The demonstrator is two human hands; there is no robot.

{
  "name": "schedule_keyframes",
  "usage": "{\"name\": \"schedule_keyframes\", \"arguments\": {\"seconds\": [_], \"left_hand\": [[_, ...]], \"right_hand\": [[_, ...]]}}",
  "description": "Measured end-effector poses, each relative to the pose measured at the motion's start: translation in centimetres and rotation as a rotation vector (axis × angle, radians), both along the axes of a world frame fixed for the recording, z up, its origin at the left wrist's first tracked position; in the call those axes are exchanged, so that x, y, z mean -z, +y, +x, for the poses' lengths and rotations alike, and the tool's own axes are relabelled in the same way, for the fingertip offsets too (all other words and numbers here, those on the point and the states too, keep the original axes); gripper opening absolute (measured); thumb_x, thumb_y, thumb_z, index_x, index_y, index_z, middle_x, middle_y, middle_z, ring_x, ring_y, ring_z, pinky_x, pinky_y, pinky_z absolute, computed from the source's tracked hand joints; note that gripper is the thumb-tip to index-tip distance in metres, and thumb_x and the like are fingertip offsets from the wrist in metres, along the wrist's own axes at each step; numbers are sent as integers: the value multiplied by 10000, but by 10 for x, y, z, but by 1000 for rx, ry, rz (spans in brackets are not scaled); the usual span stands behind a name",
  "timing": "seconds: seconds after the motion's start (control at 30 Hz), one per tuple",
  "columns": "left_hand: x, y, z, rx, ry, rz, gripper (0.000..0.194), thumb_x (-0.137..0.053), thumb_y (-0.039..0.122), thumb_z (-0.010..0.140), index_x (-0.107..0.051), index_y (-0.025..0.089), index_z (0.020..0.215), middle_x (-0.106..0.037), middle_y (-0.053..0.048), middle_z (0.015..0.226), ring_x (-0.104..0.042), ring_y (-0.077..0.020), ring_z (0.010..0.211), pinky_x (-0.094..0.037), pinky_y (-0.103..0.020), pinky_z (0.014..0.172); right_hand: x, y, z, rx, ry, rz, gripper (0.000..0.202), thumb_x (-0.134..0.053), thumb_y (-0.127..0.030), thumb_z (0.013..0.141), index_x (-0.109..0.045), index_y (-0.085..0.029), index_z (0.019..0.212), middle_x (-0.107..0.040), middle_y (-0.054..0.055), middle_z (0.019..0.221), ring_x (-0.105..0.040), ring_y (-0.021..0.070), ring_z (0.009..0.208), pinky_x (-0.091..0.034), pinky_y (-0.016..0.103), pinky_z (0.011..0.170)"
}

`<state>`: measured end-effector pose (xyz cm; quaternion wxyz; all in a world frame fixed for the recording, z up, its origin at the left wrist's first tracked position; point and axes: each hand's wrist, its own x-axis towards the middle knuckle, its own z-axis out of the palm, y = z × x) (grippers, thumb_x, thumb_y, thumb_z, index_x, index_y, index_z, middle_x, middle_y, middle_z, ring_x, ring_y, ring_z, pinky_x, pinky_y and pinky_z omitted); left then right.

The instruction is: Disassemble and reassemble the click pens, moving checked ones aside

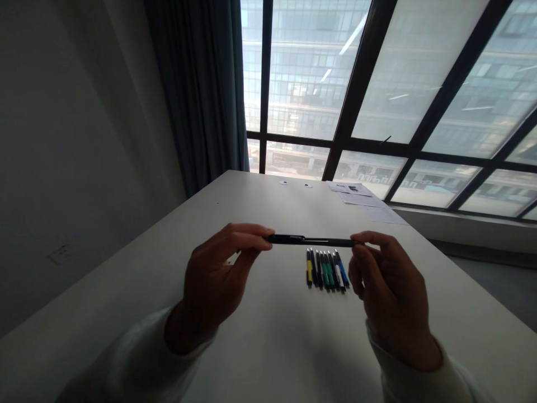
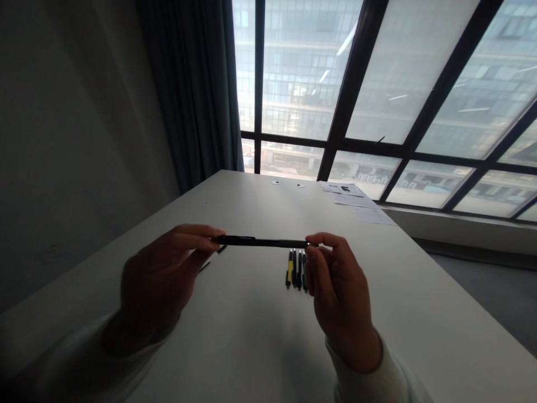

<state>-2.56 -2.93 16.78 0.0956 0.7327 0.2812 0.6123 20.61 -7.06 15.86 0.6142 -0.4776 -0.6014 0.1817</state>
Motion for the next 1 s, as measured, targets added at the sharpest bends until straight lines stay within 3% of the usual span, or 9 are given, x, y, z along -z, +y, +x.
{"name": "schedule_keyframes", "arguments": {"seconds": [0.27,0.57,0.77,1.0], "left_hand": [[3,0,3,0,-119,-95,169,-678,135,861,-688,223,1005,-731,-10,999,-702,-163,942,-589,-267,786],[5,0,4,-18,-159,-149,115,-655,226,892,-689,201,999,-725,-37,992,-687,-163,934,-583,-272,806],[5,2,5,-33,-214,-153,105,-648,255,904,-689,199,982,-724,-31,926,-676,-151,876,-561,-254,768],[8,7,5,86,-331,-259,210,-565,293,960,-637,204,1136,-734,-37,914,-643,-110,693,-529,-228,624]], "right_hand": [[-2,-1,-2,-12,-2,-35,165,-540,-356,975,-575,-209,1040,-499,-71,511,-431,76,406,-318,175,378],[1,1,-3,-27,-9,-54,174,-554,-368,970,-605,-201,974,-603,-23,639,-513,90,476,-393,195,415],[2,4,0,-166,-190,-152,310,-461,-390,1012,-580,-187,810,-592,-20,609,-509,92,492,-396,205,454],[19,8,-24,-445,-350,-297,265,-479,-396,1001,-538,-197,837,-625,-24,666,-534,91,525,-409,210,525]]}}
